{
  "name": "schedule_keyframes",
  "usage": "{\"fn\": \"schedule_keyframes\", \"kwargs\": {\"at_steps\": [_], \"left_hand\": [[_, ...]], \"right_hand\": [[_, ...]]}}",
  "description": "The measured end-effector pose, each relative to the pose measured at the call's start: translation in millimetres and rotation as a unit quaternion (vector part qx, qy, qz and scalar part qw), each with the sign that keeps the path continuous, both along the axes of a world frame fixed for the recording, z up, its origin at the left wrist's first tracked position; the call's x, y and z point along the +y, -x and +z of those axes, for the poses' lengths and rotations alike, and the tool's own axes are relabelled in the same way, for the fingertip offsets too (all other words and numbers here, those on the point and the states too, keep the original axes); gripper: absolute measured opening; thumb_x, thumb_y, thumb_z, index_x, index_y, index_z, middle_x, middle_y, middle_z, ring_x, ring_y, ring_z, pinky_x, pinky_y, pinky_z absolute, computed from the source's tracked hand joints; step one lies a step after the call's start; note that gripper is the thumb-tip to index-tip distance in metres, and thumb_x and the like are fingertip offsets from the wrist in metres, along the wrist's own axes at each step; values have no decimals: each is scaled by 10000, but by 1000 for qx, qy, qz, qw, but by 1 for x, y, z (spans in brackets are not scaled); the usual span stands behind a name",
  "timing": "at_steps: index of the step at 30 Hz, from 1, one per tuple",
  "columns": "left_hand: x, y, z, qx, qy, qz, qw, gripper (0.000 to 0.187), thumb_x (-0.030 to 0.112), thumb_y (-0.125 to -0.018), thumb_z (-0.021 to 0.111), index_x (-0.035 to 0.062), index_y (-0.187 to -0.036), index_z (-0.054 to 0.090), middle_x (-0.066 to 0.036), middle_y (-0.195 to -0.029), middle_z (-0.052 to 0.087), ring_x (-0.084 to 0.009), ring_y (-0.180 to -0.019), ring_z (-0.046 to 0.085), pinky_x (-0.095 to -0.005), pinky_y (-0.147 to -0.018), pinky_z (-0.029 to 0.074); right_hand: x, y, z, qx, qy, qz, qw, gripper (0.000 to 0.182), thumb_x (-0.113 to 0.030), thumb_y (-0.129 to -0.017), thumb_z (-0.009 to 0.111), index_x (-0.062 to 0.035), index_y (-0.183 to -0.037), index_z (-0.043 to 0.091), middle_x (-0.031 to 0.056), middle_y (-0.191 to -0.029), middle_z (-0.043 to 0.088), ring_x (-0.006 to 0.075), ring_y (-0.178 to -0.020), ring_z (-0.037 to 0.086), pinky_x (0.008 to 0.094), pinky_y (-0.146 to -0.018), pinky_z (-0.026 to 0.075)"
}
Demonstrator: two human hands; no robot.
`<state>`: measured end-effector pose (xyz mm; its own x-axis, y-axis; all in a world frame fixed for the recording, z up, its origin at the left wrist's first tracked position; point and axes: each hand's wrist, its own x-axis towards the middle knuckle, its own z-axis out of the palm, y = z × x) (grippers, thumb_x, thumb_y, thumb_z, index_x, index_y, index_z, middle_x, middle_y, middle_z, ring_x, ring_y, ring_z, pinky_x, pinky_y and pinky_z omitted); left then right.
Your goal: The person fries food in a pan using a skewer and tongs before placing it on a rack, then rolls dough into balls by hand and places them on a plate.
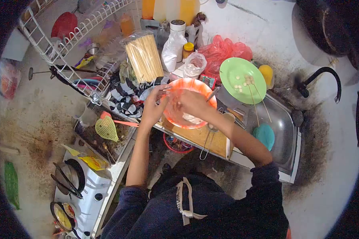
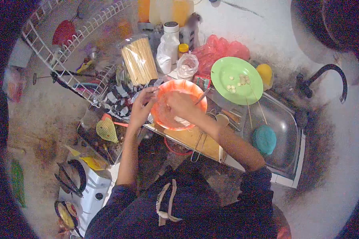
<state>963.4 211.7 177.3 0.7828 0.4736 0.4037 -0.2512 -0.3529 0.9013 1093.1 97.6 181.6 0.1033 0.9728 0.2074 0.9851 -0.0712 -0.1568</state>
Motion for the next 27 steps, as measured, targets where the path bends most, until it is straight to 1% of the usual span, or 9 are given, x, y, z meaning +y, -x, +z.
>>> {"fn": "schedule_keyframes", "kwargs": {"at_steps": [8, 11, 13, 17, 19, 21, 23, 25, 27], "left_hand": [[-2, -1, 1, 10, -9, 4, 1000, 305, 45, -791, 519, 14, -1092, 488, -103, -1051, 562, -180, -953, 540, -308, -844, 411], [-2, -2, 1, 11, -11, 5, 1000, 307, 56, -792, 527, 18, -1094, 490, -101, -1053, 560, -184, -953, 539, -309, -842, 410], [-2, 0, 2, 10, -7, 8, 1000, 308, 66, -793, 535, 21, -1095, 491, -100, -1055, 558, -186, -953, 539, -309, -841, 410], [-4, -1, 5, 7, -14, 4, 1000, 306, 98, -799, 554, 20, -1087, 492, -101, -1056, 553, -189, -951, 537, -306, -835, 410], [-3, 0, 4, 9, -33, 6, 999, 306, 108, -800, 560, 20, -1085, 492, -102, -1053, 552, -190, -950, 537, -305, -833, 411], [-3, -2, 1, 4, -38, 15, 999, 296, 114, -809, 552, 19, -1082, 492, -104, -1037, 555, -190, -949, 537, -307, -836, 410], [-8, -4, 6, -5, -50, 15, 999, 289, 111, -794, 561, 16, -1060, 503, -106, -1021, 561, -208, -940, 543, -310, -817, 417], [-10, -5, 6, -14, -63, 15, 998, 282, 108, -779, 570, 13, -1039, 515, -108, -1005, 567, -226, -930, 548, -312, -797, 425], [-7, -8, 2, 71, -143, 25, 987, 282, 125, -723, 603, 29, -983, 550, -107, -959, 576, -252, -905, 551, -365, -828, 389]], "right_hand": [[3, 19, -19, -105, -5, 16, 994, 139, -125, -670, 530, -10, -661, 609, 159, -689, 582, 289, -671, 588, 412, -521, 464], [5, 22, -19, -44, -5, 4, 999, 158, -138, -685, 527, -3, -666, 608, 153, -671, 583, 281, -661, 589, 399, -504, 464], [0, 24, -6, -3, 56, -107, 993, 155, -150, -678, 551, -10, -690, 616, 156, -670, 587, 292, -640, 585, 395, -527, 463], [-6, -11, 15, 164, -41, -16, 985, 174, -184, -638, 597, -29, -711, 629, 165, -681, 591, 298, -633, 584, 406, -568, 457], [-14, -22, 38, 123, 72, -57, 988, 116, -181, -611, 634, -91, -684, 640, 115, -681, 617, 268, -629, 600, 368, -601, 475], [-23, -32, 38, 155, 109, -60, 980, 178, -197, -583, 634, -74, -713, 641, 146, -677, 598, 282, -689, 597, 379, -622, 466], [-34, -30, 41, 52, 186, -100, 976, 182, -184, -583, 633, -70, -724, 642, 142, -696, 602, 295, -710, 595, 379, -636, 473], [-43, -20, 35, 25, 182, -102, 978, 188, -183, -584, 634, -69, -733, 638, 141, -712, 605, 300, -724, 593, 385, -641, 473], [-45, -17, 31, -4, 178, -103, 979, 193, -181, -586, 635, -68, -743, 634, 140, -728, 607, 305, -738, 591, 391, -646, 474]]}}
